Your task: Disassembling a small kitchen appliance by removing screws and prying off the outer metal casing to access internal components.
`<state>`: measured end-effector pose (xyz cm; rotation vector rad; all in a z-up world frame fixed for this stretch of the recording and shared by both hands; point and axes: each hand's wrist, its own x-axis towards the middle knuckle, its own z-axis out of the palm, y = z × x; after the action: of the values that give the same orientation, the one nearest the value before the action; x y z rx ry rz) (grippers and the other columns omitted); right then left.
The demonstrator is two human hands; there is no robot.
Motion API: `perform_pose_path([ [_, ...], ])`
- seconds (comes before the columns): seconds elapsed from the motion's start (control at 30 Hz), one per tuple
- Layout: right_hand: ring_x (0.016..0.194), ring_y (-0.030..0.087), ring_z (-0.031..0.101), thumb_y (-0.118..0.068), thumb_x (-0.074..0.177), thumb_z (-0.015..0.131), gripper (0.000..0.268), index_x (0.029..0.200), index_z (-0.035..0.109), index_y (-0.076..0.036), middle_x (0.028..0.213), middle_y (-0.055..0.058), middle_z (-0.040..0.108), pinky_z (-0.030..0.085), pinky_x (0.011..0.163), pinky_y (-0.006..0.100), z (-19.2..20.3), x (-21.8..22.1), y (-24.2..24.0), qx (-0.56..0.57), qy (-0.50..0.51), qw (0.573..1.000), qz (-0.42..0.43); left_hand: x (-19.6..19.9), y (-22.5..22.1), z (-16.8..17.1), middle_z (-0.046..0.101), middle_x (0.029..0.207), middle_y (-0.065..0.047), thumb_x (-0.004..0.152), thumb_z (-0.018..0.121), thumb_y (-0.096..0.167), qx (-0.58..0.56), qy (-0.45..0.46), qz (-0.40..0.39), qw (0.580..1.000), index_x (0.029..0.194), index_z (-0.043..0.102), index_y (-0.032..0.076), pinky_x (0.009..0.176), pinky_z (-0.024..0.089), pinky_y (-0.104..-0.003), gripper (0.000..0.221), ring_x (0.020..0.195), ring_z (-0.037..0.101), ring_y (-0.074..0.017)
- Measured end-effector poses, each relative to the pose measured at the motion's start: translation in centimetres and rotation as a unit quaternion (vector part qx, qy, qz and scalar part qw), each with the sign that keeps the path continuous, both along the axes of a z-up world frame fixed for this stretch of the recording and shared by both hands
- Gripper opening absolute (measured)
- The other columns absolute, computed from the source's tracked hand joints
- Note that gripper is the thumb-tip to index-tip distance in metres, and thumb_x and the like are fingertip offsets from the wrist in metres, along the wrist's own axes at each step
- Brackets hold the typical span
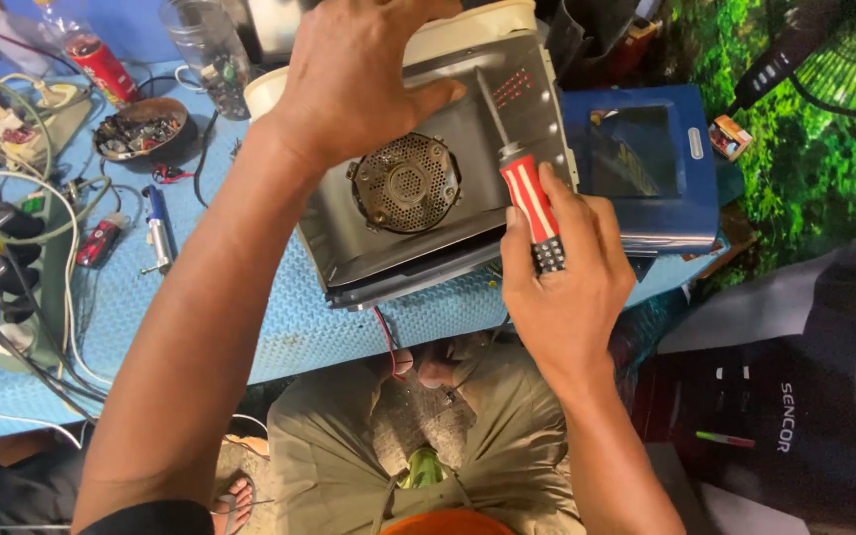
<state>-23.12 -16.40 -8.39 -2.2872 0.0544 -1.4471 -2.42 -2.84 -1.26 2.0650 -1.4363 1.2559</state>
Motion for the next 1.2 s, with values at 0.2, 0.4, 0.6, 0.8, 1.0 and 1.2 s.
perform_pose_path([
  [0.2,0.089,0.028,0.053,-0.005,0.093,0.078,0.032,0.123,0.073,0.004,0.091,0.010,0.068,0.043,0.085,0.040,0.4,0.9,-0.7,-0.081,-0.013,0.995,-0.056,0.2,-1.6,-0.9,0.071,0.107,-0.013,0.075,0.098,0.016,-0.017,0.011,-0.012,1.000,0.120,0.059,0.002,0.079,0.054,-0.045,0.061,0.091,0.069,-0.0329],
  [0.4,0.076,0.027,0.048,-0.002,0.091,0.078,0.030,0.118,0.073,0.010,0.089,0.013,0.061,0.045,0.079,0.040,1.6,2.2,-0.9,-0.078,-0.021,0.997,-0.011,1.2,-2.2,-1.7,0.071,0.100,-0.009,0.078,0.098,0.021,-0.060,-0.028,0.069,0.995,0.118,0.061,0.007,0.069,0.054,-0.042,0.056,0.088,0.068,-0.0284],
  [0.6,0.077,0.025,0.047,0.000,0.089,0.077,0.029,0.115,0.073,0.010,0.086,0.011,0.060,0.046,0.079,0.038,1.4,3.7,-1.0,-0.042,-0.033,0.998,0.026,0.3,-1.8,-1.5,0.071,0.106,-0.003,0.077,0.093,0.008,-0.069,-0.027,0.042,0.996,0.119,0.055,0.009,0.071,0.053,-0.041,0.057,0.093,0.068,-0.0252],
  [0.8,0.076,0.026,0.050,0.002,0.087,0.077,0.029,0.114,0.073,0.012,0.088,0.014,0.064,0.047,0.073,0.038,1.2,3.9,-1.1,-0.014,-0.044,0.998,0.037,0.7,-2.0,-1.8,0.070,0.100,0.003,0.076,0.098,0.012,-0.078,-0.046,0.048,0.995,0.118,0.053,0.011,0.065,0.050,-0.038,0.061,0.086,0.067,-0.0201],
  [1.0,0.077,0.027,0.051,0.001,0.088,0.075,0.028,0.114,0.072,0.011,0.088,0.015,0.066,0.048,0.072,0.038,1.6,3.9,-1.0,-0.001,-0.034,0.998,0.049,0.8,-2.1,-2.0,0.070,0.094,0.002,0.075,0.097,0.013,-0.095,-0.040,0.061,0.993,0.111,0.057,0.013,0.065,0.050,-0.039,0.054,0.083,0.068,-0.0207],
  [1.2,0.076,0.024,0.050,0.001,0.089,0.075,0.028,0.115,0.072,0.012,0.088,0.014,0.067,0.048,0.072,0.036,1.6,3.7,-1.0,0.014,-0.026,0.998,0.057,0.7,-2.1,-2.0,0.070,0.092,0.003,0.076,0.096,0.014,-0.089,-0.040,0.065,0.993,0.110,0.058,0.014,0.062,0.050,-0.039,0.051,0.081,0.067,-0.0205],
])
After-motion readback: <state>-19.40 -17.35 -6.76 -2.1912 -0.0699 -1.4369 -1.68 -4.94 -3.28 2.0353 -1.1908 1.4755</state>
